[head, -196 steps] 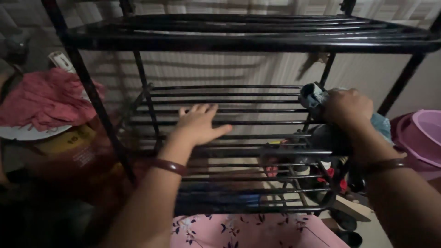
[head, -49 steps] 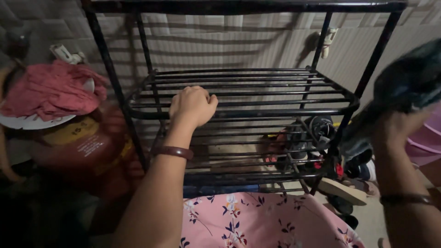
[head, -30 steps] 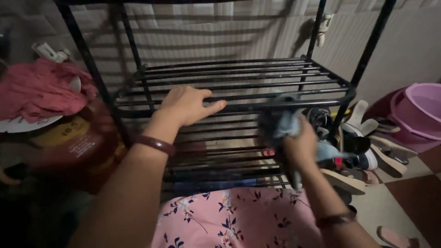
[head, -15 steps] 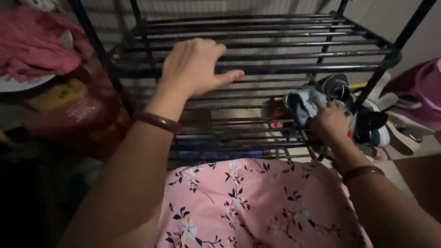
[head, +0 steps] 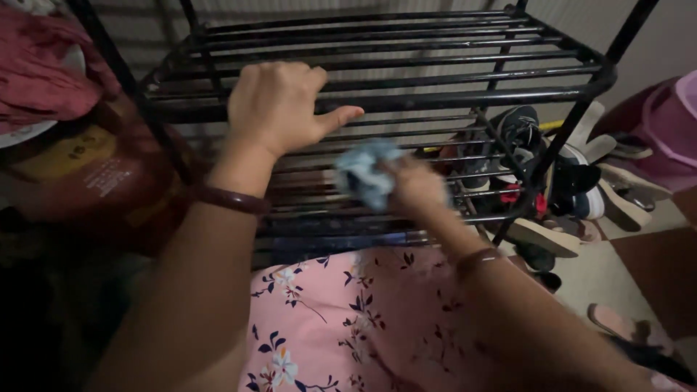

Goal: The person wipes the metal bars of a black shoe rack using a blue cloth. They systematically clean the top and middle shelves, moving the cloth back and forth along the bars.

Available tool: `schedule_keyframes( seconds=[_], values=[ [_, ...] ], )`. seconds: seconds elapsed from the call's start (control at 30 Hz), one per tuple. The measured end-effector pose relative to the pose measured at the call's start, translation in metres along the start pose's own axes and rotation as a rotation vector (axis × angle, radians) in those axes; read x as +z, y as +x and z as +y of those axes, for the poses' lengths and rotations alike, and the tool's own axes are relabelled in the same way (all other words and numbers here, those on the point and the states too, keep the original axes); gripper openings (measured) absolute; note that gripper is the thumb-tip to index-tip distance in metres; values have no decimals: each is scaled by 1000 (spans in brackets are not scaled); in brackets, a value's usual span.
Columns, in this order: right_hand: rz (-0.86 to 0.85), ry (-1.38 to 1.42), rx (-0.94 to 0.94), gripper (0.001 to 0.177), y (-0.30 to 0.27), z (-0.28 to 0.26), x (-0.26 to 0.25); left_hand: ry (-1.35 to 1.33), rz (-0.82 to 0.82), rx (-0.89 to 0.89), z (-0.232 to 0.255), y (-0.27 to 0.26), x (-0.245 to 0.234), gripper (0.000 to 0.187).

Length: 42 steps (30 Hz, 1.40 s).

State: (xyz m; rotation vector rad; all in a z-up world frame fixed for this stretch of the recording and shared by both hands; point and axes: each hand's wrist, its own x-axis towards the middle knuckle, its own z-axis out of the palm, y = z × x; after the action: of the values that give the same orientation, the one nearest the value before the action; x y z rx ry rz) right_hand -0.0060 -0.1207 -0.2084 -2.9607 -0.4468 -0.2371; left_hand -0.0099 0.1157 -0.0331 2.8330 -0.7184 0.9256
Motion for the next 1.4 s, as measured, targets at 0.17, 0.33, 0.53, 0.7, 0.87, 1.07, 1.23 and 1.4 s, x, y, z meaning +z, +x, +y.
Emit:
schedule_keyframes(
  seconds=[0.17,0.33,0.53,0.7,0.87,1.07,1.23,1.4],
  values=[
    [-92,-107,390,62,-25,141,-20,104,350,214,-7,-11,28,72],
    [7,-235,426,63,-16,59,-2,120,524,155,10,-20,34,67],
    [143,-64,75,47,13,-113,35,123,565,110,11,-18,35,68],
    [20,36,-125,63,14,-37,23,103,578,95,10,-18,39,69],
    [-152,-95,312,65,-13,132,-6,130,659,93,10,-14,48,56],
    [243,-22,554,53,2,202,3,113,683,62,14,-12,48,48],
    [150,-205,534,42,52,141,62,87,681,48,14,-13,49,46],
    [-30,-202,179,27,88,-30,71,94,662,39,15,-15,43,45]
  ],
)
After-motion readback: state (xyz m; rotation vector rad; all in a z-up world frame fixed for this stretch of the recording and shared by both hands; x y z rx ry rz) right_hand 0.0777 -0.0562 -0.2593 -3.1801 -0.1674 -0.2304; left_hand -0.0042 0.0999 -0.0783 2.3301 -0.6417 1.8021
